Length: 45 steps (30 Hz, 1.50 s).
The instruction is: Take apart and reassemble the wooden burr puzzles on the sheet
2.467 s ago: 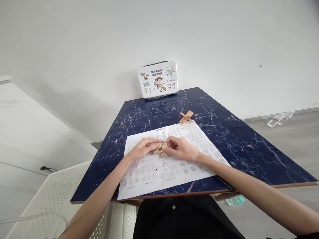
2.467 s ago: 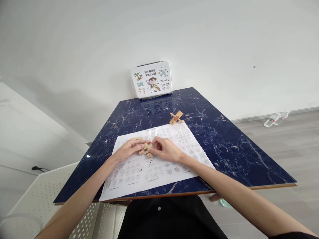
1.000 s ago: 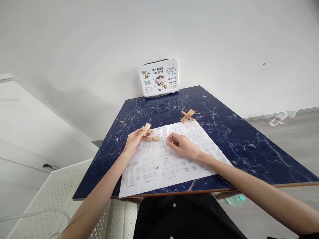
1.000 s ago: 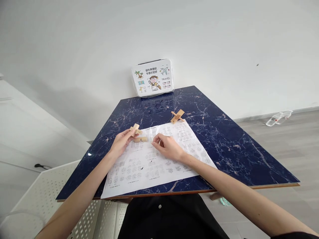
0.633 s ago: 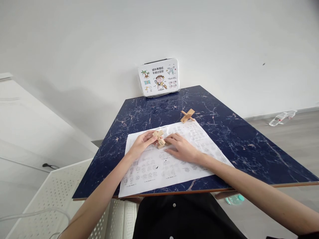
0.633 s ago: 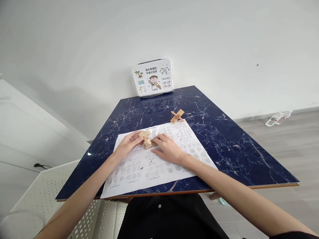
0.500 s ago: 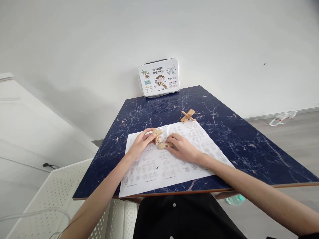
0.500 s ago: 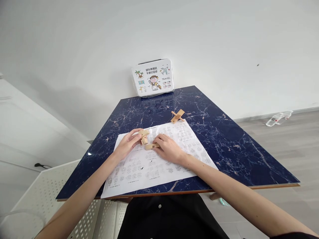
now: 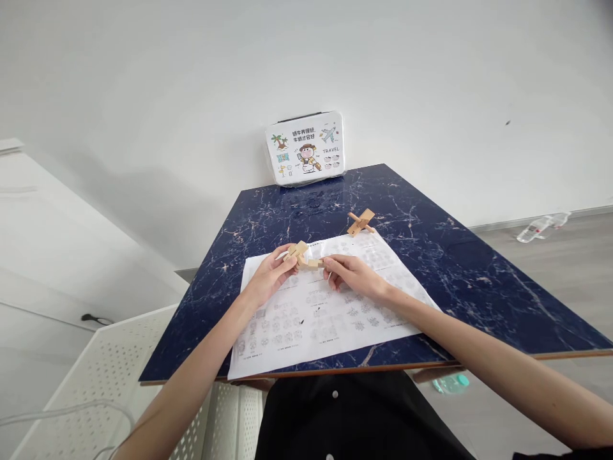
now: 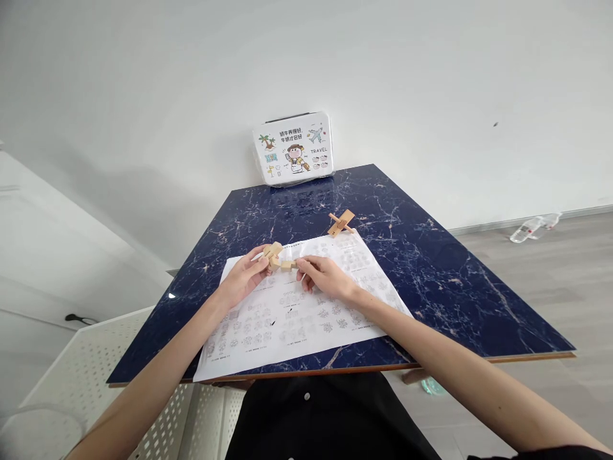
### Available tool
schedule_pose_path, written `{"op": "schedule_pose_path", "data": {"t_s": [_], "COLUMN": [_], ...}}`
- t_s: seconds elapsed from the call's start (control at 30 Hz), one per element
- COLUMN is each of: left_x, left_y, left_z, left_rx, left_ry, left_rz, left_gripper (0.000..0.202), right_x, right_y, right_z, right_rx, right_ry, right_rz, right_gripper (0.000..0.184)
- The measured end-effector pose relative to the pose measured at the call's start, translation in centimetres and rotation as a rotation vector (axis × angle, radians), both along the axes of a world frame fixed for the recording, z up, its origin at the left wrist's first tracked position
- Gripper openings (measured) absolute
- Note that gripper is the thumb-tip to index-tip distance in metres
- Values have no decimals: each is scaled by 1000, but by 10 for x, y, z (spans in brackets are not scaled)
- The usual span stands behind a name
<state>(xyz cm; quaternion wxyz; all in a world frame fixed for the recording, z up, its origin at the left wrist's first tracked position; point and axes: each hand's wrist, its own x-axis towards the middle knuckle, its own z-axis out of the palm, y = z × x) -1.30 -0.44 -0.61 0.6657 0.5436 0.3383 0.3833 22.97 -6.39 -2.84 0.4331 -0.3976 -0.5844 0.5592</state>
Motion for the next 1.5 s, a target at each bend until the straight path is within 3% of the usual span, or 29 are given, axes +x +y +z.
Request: {"op": "schedule_pose_path", "data": {"t_s": [0.17,0.33,0.53,0.77,0.87,1.07,1.2,1.37,1.5], "left_x": [3,6,1,0,1,1,2,2,4], "left_y": [-6,-9,-8,-7,-7,-9,-10,-12,-14], "left_z": [5,5,0,0,0,0,1,4,6], "left_rx": [-12,95,183,215,224,271,288,286,296], "left_ry": [40,89,83,120,147,189,186,206,227], "left_rz": [-34,-22,-17,74,117,66,45,44,37], "left_gripper": [62,58,60,59,61,61,60,59,59], "right_x": [4,7,8,9,9,9,10,11,10], "right_y": [1,-2,-6,-7,-9,-8,-6,-4,-4], "right_z": [0,4,10,16,19,18,18,13,13], "right_rx": [-113,-242,-240,-218,-236,-301,-289,-226,-219], "right_ry": [204,368,411,359,335,348,343,288,381], "right_rz": [67,218,353,298,268,279,233,192,133], "right_gripper": [44,32,28,35,29,30,45,51,48]}}
